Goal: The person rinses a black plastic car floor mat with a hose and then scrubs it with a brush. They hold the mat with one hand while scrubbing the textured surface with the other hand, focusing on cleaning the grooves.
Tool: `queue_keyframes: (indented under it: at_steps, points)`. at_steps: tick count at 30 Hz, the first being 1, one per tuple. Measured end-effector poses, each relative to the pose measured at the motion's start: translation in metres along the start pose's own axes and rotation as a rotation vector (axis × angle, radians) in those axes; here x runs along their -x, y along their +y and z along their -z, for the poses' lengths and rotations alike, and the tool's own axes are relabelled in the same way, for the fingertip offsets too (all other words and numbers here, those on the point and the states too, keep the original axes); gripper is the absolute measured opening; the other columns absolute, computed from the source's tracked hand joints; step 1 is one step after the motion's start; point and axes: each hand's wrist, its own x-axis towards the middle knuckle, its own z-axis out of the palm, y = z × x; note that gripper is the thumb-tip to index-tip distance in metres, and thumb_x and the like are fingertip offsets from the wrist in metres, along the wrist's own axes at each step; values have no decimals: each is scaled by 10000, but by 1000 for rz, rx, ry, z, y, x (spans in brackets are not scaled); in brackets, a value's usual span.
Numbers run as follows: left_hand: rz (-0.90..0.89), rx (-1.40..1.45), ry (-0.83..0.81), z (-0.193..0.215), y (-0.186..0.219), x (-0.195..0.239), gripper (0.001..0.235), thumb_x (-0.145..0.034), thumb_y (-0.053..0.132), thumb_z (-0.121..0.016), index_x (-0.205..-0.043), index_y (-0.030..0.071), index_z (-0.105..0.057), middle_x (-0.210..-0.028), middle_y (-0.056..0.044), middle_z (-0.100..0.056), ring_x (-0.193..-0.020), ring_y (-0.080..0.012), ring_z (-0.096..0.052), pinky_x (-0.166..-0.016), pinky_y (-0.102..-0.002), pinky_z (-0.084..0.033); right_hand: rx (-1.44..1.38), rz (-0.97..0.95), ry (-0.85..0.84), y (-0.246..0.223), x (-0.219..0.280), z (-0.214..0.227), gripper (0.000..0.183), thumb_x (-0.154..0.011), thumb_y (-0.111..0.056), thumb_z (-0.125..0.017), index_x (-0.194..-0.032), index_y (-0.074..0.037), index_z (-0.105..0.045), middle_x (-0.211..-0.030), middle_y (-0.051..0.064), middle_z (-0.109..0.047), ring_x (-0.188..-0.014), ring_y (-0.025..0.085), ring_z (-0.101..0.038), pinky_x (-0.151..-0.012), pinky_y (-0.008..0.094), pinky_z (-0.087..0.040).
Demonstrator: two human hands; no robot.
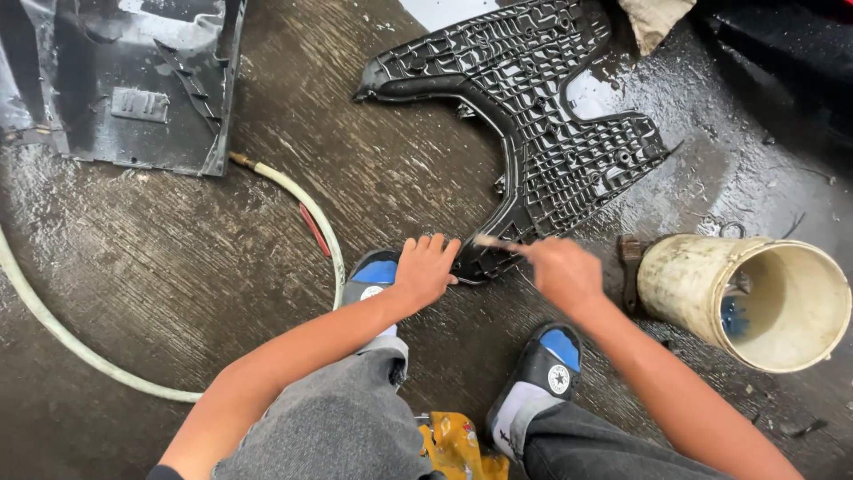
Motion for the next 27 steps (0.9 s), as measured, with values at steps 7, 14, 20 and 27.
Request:
queue_keyframes:
  at_steps: [7,14,20,27]
  points:
    - [-113,-103,108,-15,-4,-10,750,-959,416,-663,-1598,206,-332,-1170,-163,-523,-922,-317,-571,-758,-410,-346,-91,-148,-57,23,31,-66,66,-886,-386,-665,-879,-320,-667,-845,-71,-631,-879,163,-692,-764,323,-602]
    - [-93,-127,104,-31,-4,-17,766,-921,437,-691,-1590,237,-376,-1257,-171,-533,-1039,-363,-560,-825,-454,-362,-145,-278,-11,55,25,-80,80,-928,-345,-680,-914,-267,-671,-863,-30,-648,-894,208,-708,-776,378,-600]
    - [-86,-131,111,-31,-5,-22,771,-902,431,-711,-1583,245,-400,-1237,-156,-546,-1038,-352,-545,-836,-461,-355,-30,-103,53,38,9,-34,107,-954,-350,-609,-877,-286,-645,-811,-45,-626,-811,167,-703,-729,315,-597]
    - [-88,-109,111,-36,-6,-20,774,-910,429,-700,-1590,236,-385,-1254,-175,-550,-1059,-371,-541,-863,-481,-357,91,0,52,15,8,-51,123,-940,-275,-586,-1016,-279,-683,-826,-4,-617,-718,237,-713,-601,366,-598]
